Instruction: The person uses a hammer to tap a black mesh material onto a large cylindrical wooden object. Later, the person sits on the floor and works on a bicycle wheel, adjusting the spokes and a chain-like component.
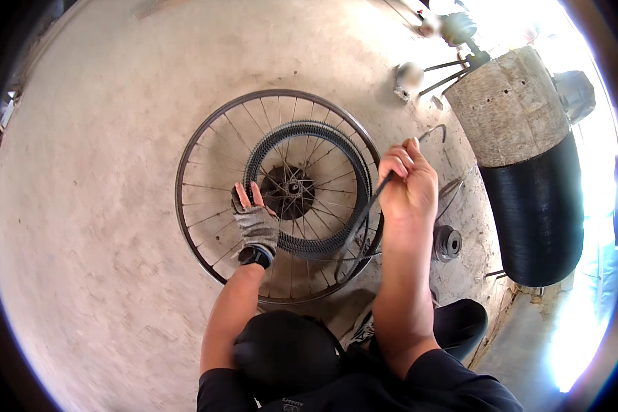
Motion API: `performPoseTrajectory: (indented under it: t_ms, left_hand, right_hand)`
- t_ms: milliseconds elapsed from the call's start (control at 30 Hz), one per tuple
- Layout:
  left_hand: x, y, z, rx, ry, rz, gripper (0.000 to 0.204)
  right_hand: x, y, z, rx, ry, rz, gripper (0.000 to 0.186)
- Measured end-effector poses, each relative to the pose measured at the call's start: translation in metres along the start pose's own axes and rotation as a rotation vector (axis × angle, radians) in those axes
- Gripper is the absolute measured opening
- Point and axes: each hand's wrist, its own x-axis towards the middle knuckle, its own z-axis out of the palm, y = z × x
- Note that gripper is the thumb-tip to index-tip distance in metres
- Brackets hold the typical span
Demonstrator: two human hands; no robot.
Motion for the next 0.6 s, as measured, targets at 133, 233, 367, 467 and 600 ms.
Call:
performPoseTrajectory:
  t_ms: [133,233,367,467,600]
  left_hand:
    - [0.001,0.001,-0.003,0.029,-0.126,-0.042,0.083]
    - [-0.002,-0.002,0.0,-0.008,-0.112,-0.051,0.084]
    - [-0.005,-0.001,0.002,0.014,-0.034,-0.012,0.088]
    - [-0.002,0.0,0.0,0.073,-0.017,-0.014,0.089]
    - [0.001,0.004,-0.007,0.088,-0.054,-0.043,0.083]
  right_hand:
    - [0.04,0.012,-0.004,-0.112,0.108,-0.124,0.019]
    - [0.07,0.019,-0.001,-0.133,0.188,-0.162,0.024]
    - [0.118,0.026,0.003,-0.087,0.304,-0.178,0.021]
    - [0.149,0.04,0.012,-0.079,0.394,-0.199,0.017]
    - [0.183,0.072,0.011,-0.134,0.552,-0.228,0.008]
